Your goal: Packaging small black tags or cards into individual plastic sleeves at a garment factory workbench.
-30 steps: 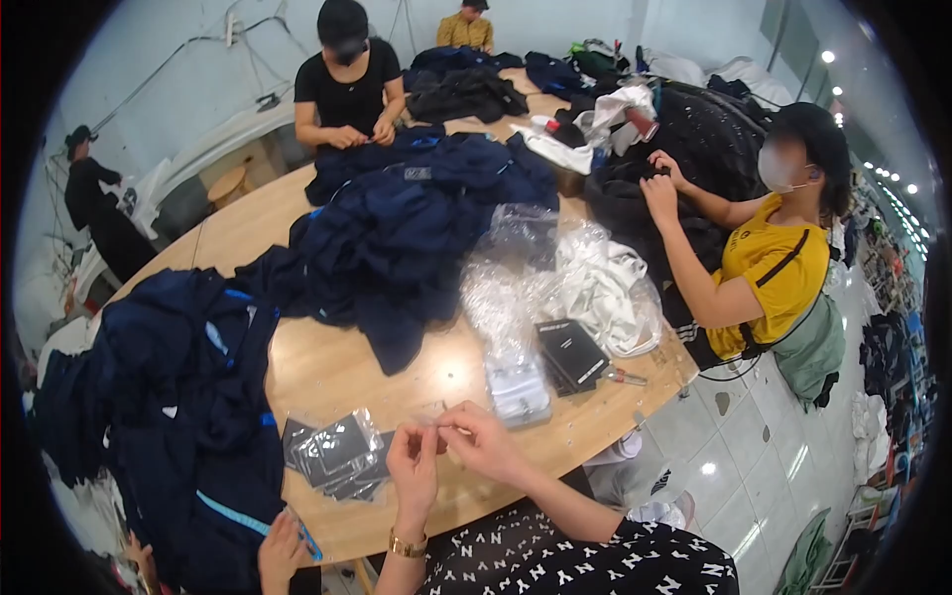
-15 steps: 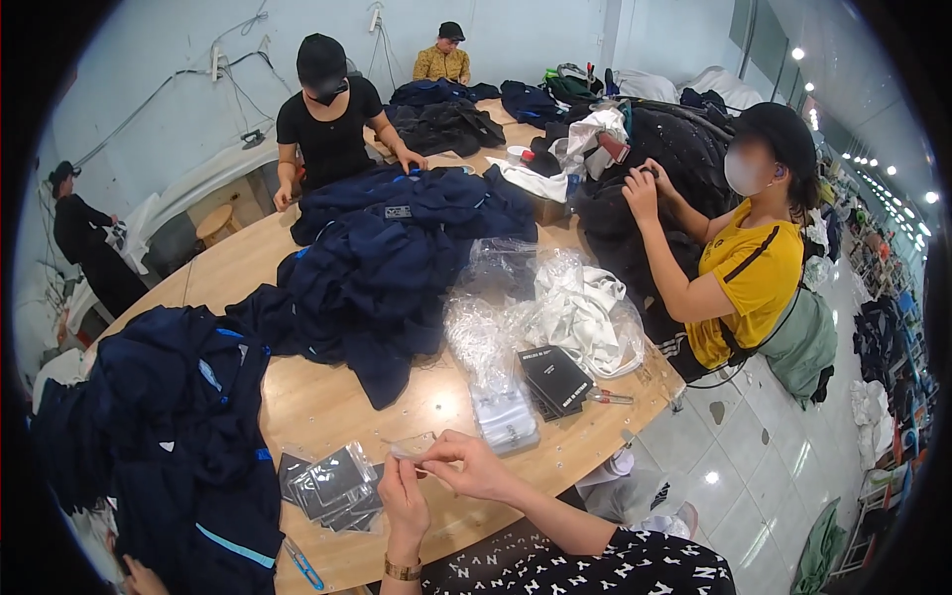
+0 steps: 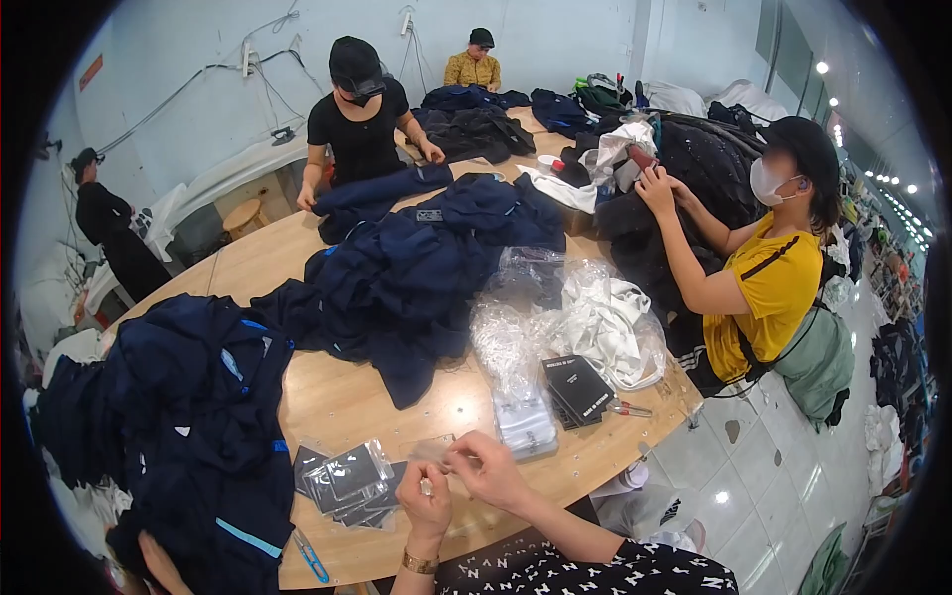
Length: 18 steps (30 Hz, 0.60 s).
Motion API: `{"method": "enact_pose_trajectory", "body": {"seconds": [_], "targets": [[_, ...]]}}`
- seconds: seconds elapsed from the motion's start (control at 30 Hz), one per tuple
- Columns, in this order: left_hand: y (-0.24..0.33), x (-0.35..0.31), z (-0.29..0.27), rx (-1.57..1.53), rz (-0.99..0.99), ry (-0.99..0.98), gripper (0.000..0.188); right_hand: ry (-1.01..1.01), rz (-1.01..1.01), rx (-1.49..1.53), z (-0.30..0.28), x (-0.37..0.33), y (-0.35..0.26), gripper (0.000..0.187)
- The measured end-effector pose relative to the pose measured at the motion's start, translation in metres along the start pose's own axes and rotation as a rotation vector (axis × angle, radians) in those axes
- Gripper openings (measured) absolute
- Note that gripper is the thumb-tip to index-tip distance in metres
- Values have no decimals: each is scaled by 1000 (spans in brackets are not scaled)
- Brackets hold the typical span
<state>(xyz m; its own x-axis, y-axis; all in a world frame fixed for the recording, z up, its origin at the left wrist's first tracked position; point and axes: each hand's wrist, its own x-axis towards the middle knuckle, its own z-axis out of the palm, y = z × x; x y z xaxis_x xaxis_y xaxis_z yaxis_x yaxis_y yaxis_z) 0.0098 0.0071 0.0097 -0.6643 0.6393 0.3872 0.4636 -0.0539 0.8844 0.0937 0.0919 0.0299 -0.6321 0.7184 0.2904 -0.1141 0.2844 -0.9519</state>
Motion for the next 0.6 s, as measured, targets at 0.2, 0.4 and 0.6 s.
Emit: {"method": "enact_pose_trajectory", "body": {"seconds": [0.2, 0.4, 0.6], "targets": [[1, 4, 0, -87, -92, -65, 23, 113, -100, -216, -6, 4, 1, 8], [-2, 5, -3, -101, -187, -54, 24, -200, 243, 146, -6, 2, 8, 13], [2, 5, -2, 62, -136, -8, 22, -174, 183, 135, -4, -2, 12, 15]]}}
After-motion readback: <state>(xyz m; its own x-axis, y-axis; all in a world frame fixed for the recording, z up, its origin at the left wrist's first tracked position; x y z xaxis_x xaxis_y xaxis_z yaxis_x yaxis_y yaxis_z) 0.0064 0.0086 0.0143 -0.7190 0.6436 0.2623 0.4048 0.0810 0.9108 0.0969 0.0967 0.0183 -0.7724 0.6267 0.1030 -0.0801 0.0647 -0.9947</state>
